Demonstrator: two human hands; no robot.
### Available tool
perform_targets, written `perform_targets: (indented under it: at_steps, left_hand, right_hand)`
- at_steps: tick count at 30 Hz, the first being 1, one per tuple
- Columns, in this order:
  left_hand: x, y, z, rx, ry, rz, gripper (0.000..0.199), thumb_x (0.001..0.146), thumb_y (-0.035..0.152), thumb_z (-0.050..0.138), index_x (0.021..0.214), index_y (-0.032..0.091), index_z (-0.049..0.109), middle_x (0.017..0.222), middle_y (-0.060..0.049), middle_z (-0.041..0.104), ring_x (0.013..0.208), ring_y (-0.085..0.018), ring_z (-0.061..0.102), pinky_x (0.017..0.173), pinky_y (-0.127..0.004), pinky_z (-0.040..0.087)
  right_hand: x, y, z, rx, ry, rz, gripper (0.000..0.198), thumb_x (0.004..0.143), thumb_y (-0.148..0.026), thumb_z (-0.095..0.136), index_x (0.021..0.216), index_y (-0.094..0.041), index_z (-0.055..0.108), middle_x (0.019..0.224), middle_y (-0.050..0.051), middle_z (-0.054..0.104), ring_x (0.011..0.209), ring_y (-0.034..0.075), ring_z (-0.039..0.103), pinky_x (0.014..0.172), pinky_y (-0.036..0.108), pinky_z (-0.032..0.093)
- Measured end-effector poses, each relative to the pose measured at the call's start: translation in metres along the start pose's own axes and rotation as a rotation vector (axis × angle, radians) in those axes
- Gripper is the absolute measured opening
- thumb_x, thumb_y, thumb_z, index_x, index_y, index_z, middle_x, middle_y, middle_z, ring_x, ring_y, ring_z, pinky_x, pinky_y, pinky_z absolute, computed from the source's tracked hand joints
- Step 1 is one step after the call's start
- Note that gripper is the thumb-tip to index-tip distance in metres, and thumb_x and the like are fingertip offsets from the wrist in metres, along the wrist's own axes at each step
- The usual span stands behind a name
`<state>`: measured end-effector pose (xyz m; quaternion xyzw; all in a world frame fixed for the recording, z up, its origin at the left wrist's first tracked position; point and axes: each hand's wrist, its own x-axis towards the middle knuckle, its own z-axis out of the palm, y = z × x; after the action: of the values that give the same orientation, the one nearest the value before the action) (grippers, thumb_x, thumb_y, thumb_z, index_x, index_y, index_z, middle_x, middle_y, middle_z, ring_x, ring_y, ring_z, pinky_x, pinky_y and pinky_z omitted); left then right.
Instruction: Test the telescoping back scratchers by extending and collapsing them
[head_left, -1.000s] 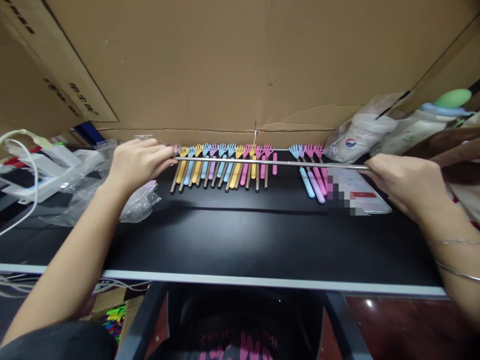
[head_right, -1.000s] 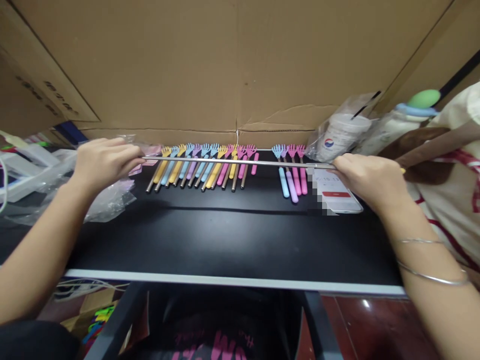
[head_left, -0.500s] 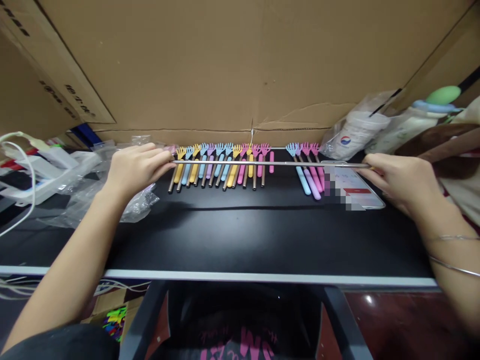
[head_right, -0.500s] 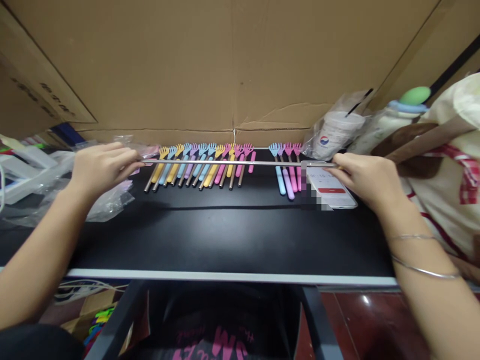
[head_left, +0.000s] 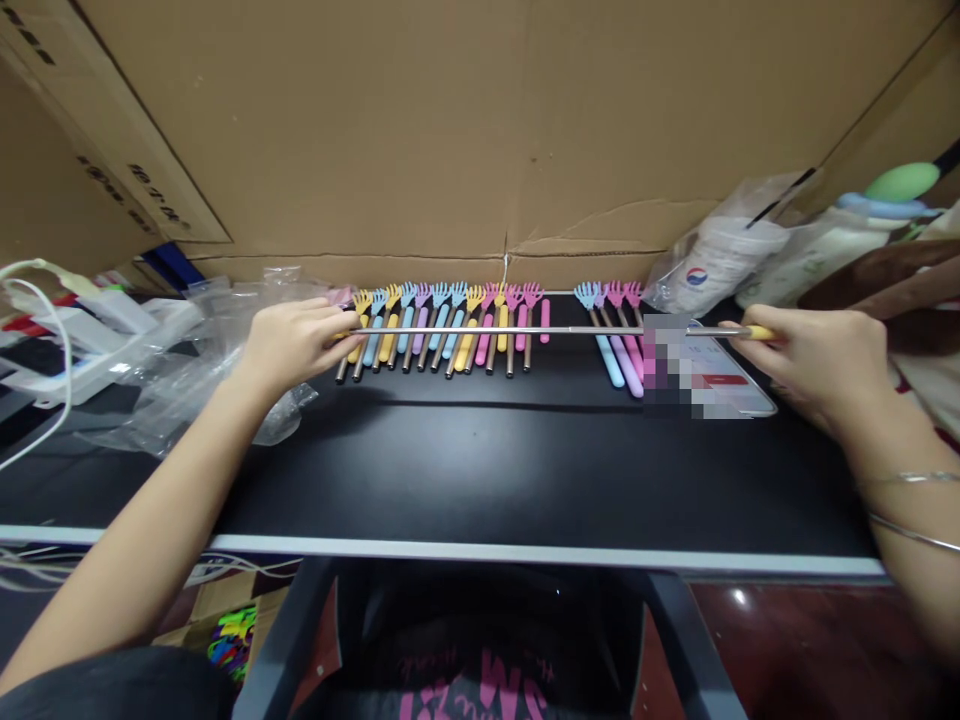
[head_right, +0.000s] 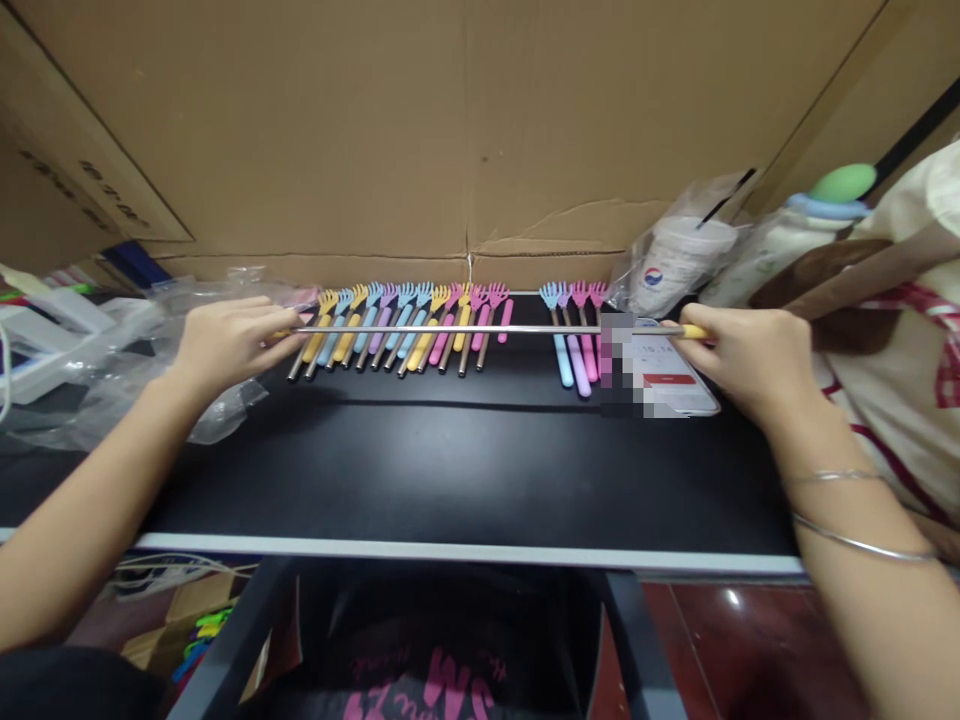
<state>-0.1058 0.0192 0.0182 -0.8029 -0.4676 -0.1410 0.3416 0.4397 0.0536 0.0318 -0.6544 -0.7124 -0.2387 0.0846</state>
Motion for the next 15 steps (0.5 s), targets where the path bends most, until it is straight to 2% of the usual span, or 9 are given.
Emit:
perform_targets:
  at_steps: [5, 10, 15]
  left_hand:
    - [0.0006, -0.0017, 0.0012, -0.029, 0.019, -0.011, 0.030, 0.096, 0.042, 0.041, 0.085, 0.024, 0.063, 0.078, -0.002, 0.067, 0.074, -0.018, 0.058, 0.052, -0.030, 0.029]
    - [0.0010, -0.0021, 0.0001, -0.027, 0.017, -0.024, 0.031, 0.096, 0.044, 0.040, 0.087, 0.026, 0.064, 0.076, -0.002, 0.066, 0.077, -0.020, 0.058, 0.053, -0.032, 0.030]
    - [0.0015, -0.0012, 0.0013, -0.131, -0.024, -0.053, 0.034, 0.095, 0.047, 0.041, 0.090, 0.026, 0.067, 0.077, -0.004, 0.066, 0.079, -0.022, 0.058, 0.056, -0.032, 0.033]
  right_hand:
    - [0.0036, -0.0047, 0.0019, 0.003, -0.078, 0.000, 0.020, 0.077, -0.043, 0.050, 0.073, -0.023, 0.052, 0.065, 0.006, 0.058, 0.061, 0.017, 0.044, 0.055, 0.028, 0.020]
    - [0.0045, -0.0012, 0.0049, 0.028, -0.066, 0.008, 0.017, 0.074, -0.041, 0.054, 0.072, -0.024, 0.054, 0.065, 0.006, 0.060, 0.060, 0.017, 0.045, 0.055, 0.027, 0.021]
    - [0.0042, 0.0023, 0.0068, 0.055, -0.058, -0.002, 0.019, 0.073, -0.042, 0.053, 0.072, -0.024, 0.055, 0.064, 0.006, 0.059, 0.059, 0.016, 0.044, 0.054, 0.027, 0.023]
